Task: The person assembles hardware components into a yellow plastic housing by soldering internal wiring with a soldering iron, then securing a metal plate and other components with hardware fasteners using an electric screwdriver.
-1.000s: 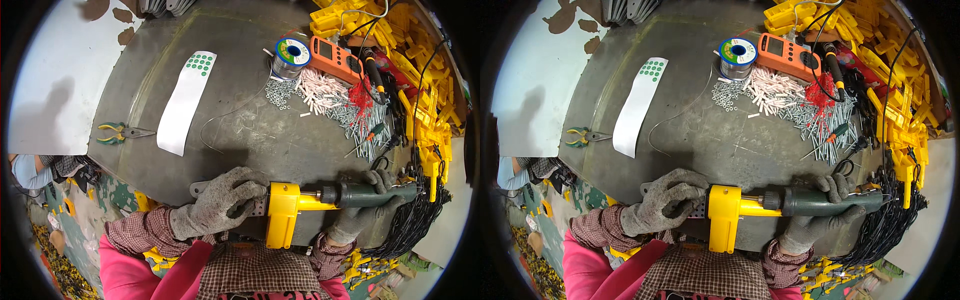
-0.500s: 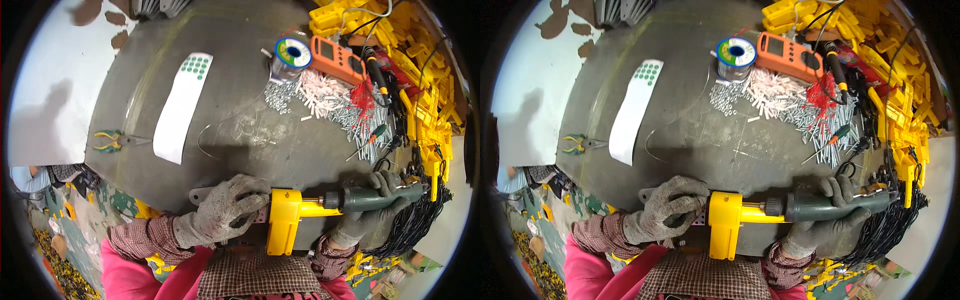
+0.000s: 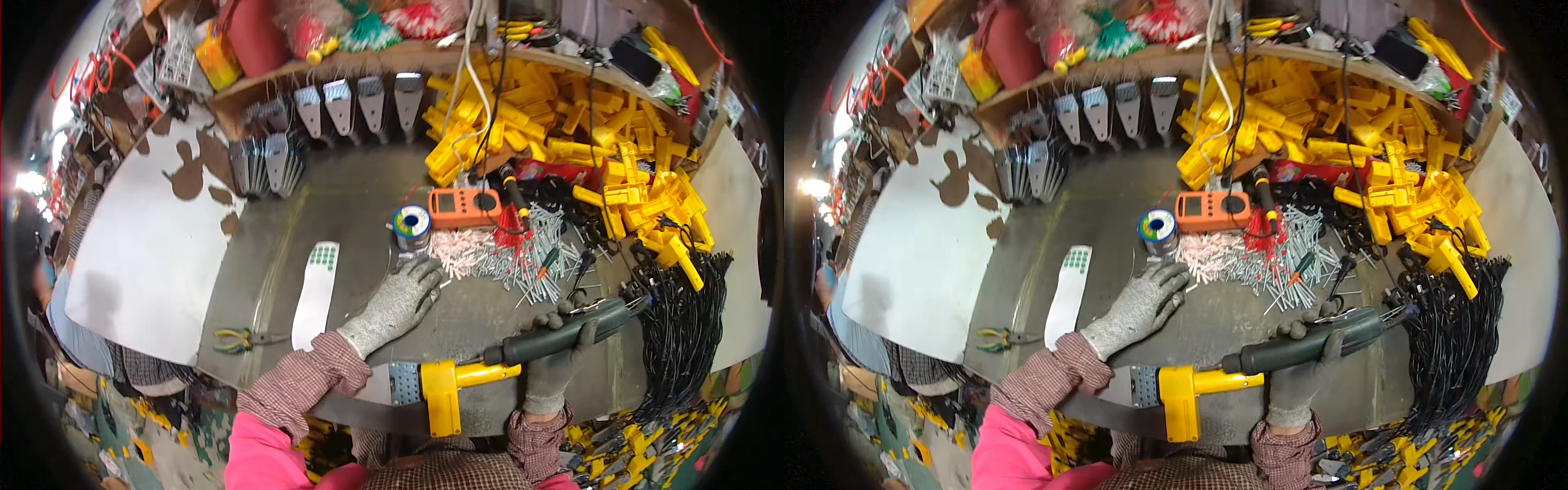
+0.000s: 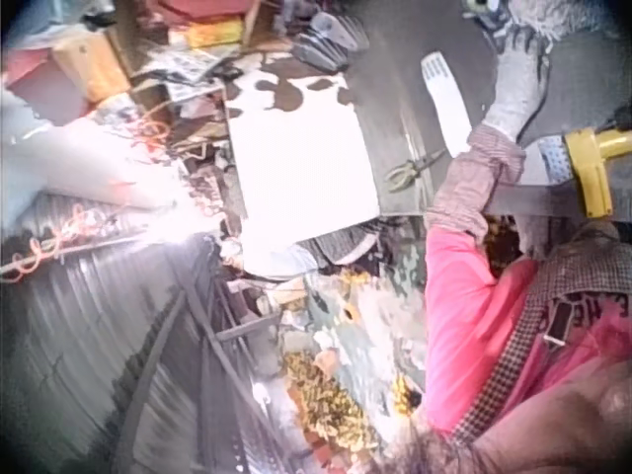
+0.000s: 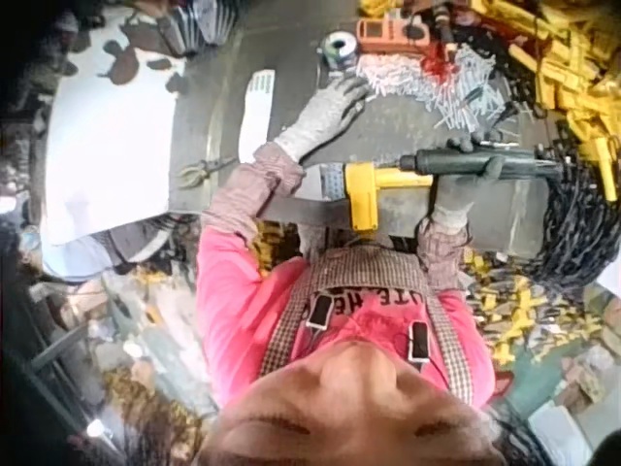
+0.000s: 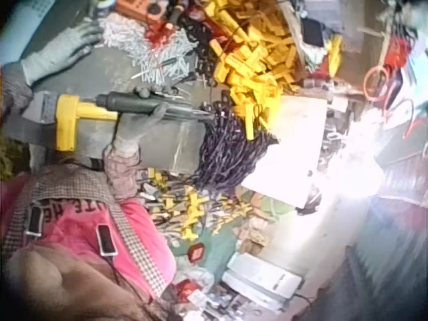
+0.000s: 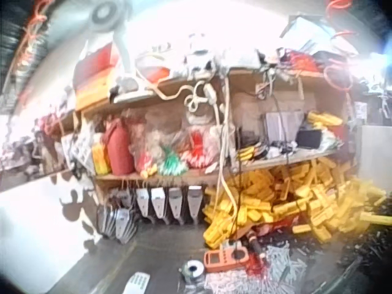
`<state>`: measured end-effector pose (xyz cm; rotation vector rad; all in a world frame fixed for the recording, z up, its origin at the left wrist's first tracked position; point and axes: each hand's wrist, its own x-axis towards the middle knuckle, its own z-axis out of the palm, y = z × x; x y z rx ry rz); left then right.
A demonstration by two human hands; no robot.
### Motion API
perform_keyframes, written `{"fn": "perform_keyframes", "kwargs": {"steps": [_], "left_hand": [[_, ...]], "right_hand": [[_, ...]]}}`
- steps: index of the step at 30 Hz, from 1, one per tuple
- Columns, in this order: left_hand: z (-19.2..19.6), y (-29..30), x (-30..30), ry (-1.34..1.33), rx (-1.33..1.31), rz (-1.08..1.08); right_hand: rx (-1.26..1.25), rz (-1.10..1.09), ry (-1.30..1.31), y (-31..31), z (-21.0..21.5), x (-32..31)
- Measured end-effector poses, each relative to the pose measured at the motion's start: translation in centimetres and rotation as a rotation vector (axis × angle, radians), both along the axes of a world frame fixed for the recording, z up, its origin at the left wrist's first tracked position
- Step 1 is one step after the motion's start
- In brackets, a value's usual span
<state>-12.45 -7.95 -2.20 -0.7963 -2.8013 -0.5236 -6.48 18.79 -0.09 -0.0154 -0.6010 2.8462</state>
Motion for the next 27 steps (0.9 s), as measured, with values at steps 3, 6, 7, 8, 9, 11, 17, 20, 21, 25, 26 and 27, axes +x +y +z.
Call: {"fn": "perform_keyframes", "kwargs": {"steps": [3, 6, 7, 8, 9, 11, 17, 20, 21, 25, 26, 27], "left_hand": [[-0.4, 0.1, -1.3, 0.051, -0.135, -0.045], [-0.5, 0.3, -1.8, 0.020, -0.165, -0.021], [-0.3, 0.2, -1.8, 0.027, -0.170, -0.027], [-0.2, 0.0, -1.7, 0.028, -0.173, -0.027], [0.0, -0.4, -1.4, -0.048, -0.140, 0.001], [0.2, -0.8, -0.6, -0.126, -0.100, 0.020], [0.3, -1.6, 1.2, -0.125, -0.124, 0.024], [-0.6, -0.9, 0.3, -0.056, -0.037, 0.072], [-0.9, -0.8, 0.2, -0.087, -0.069, 0.083], [-0.7, -0.5, 1.8, -0.147, -0.076, 0.052], [-0.1, -0.4, 1.8, -0.148, -0.076, 0.050], [0.7, -0.1, 1.3, -0.160, -0.051, 0.061]], "right_hand": [[0.019, 0.072, 0.059, 0.4, -0.8, -0.1], [-0.021, 0.063, 0.011, 0.1, -0.8, 0.0], [-0.026, 0.061, 0.013, 0.0, -0.5, 0.0], [-0.020, 0.067, -0.012, -0.1, -0.2, 0.1], [-0.015, 0.075, -0.039, -0.2, -0.1, 0.1], [-0.028, 0.082, -0.025, -0.2, -0.4, -0.2], [-0.002, 0.067, -0.020, -0.4, -0.1, -0.3], [-0.019, 0.061, -0.025, -0.7, 0.3, -0.2], [-0.036, 0.061, -0.026, -0.8, 0.3, -0.2], [-0.029, 0.070, -0.037, -0.4, 0.0, -0.1], [-0.021, 0.058, -0.055, -0.4, 0.1, -0.1], [-0.013, 0.046, -0.073, -0.4, 0.1, -0.1]]}}
